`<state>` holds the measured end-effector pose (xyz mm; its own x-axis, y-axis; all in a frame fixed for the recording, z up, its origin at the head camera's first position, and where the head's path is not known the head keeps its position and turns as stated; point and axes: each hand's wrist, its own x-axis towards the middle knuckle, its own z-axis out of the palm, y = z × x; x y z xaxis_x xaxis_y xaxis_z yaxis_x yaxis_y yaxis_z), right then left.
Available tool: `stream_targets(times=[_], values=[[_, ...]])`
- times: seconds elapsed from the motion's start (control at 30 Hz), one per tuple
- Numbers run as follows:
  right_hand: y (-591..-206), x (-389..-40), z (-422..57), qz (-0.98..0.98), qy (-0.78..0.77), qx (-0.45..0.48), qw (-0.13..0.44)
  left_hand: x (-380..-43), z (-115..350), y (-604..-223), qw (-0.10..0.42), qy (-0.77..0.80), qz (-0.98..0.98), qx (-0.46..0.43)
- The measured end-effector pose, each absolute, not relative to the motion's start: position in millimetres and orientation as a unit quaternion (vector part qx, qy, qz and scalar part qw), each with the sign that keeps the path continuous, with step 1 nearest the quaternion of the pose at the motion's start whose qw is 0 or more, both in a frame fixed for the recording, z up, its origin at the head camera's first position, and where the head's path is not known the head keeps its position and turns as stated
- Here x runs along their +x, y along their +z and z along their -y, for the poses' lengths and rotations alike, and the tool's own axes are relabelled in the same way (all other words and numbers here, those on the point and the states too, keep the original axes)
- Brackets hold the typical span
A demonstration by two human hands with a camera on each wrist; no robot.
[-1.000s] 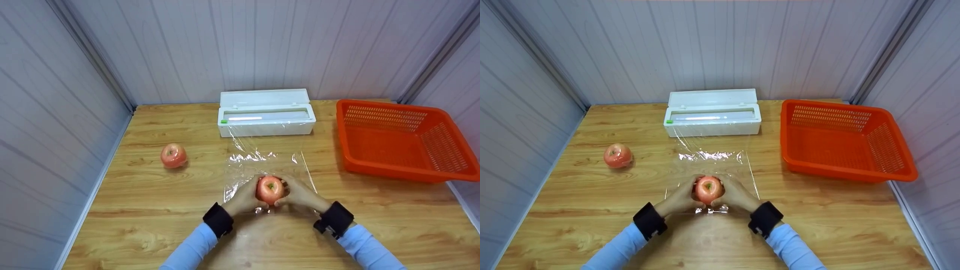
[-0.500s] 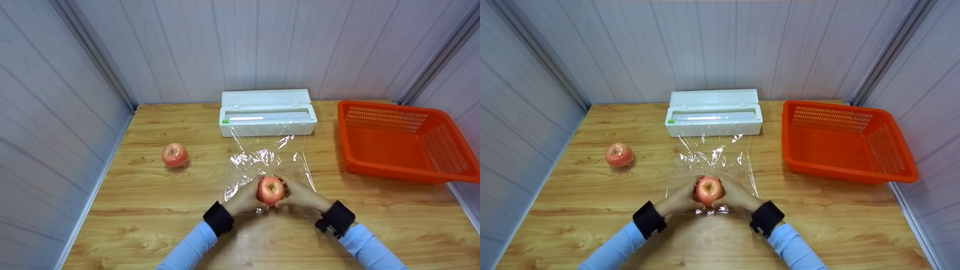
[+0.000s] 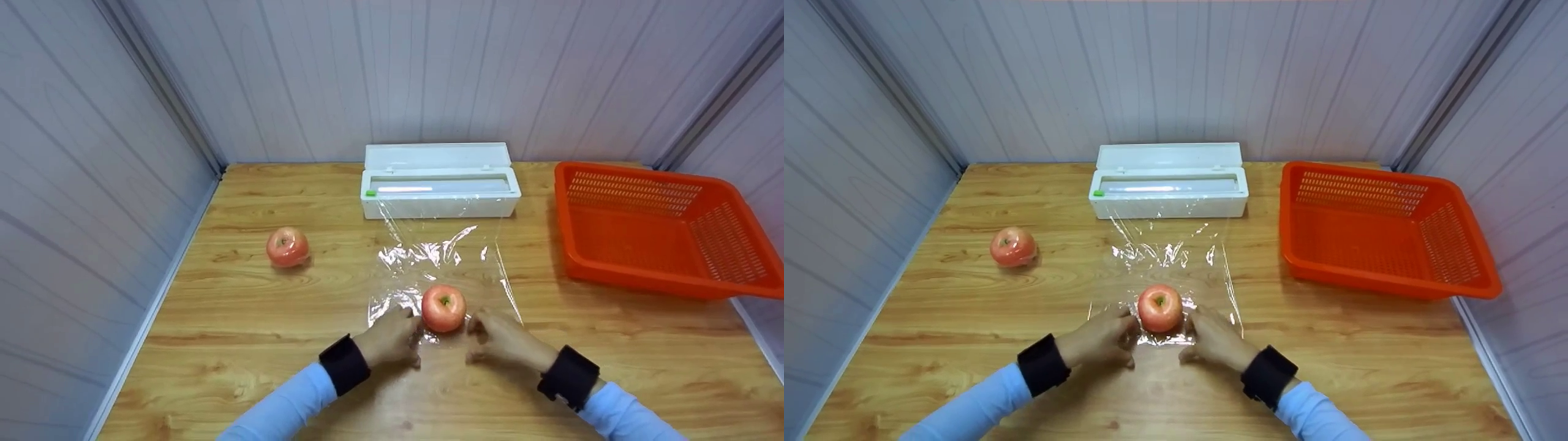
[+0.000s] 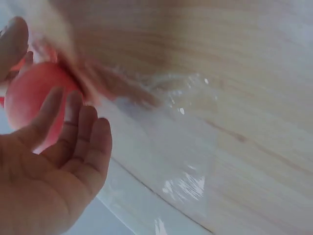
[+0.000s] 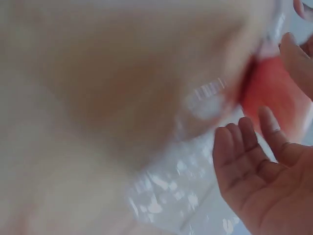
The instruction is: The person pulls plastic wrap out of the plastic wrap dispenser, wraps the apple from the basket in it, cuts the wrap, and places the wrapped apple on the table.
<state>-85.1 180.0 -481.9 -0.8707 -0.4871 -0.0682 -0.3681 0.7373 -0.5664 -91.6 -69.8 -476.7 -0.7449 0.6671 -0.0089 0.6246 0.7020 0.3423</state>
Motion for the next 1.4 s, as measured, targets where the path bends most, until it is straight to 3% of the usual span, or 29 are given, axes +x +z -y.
stream_targets(times=[0.43,0.7,0.9,1.23,1.4], values=[[-496,-88,-174,-0.924,-0.232,-0.301,0.035,-93,66,-492,-0.074,0.090,-0.907,0.405],[-490,-85,-175,-0.926,-0.266,-0.267,0.003,-90,69,-488,-0.043,0.182,-0.929,0.318],[-487,-84,-173,-0.924,-0.288,-0.246,-0.055,-89,68,-486,-0.060,0.198,-0.932,0.297],[-493,-94,-173,-0.892,-0.183,-0.352,-0.218,-96,65,-481,-0.079,0.183,-0.926,0.319],[-490,-100,-169,-0.876,-0.173,-0.377,-0.247,-101,62,-473,-0.062,0.180,-0.933,0.306]])
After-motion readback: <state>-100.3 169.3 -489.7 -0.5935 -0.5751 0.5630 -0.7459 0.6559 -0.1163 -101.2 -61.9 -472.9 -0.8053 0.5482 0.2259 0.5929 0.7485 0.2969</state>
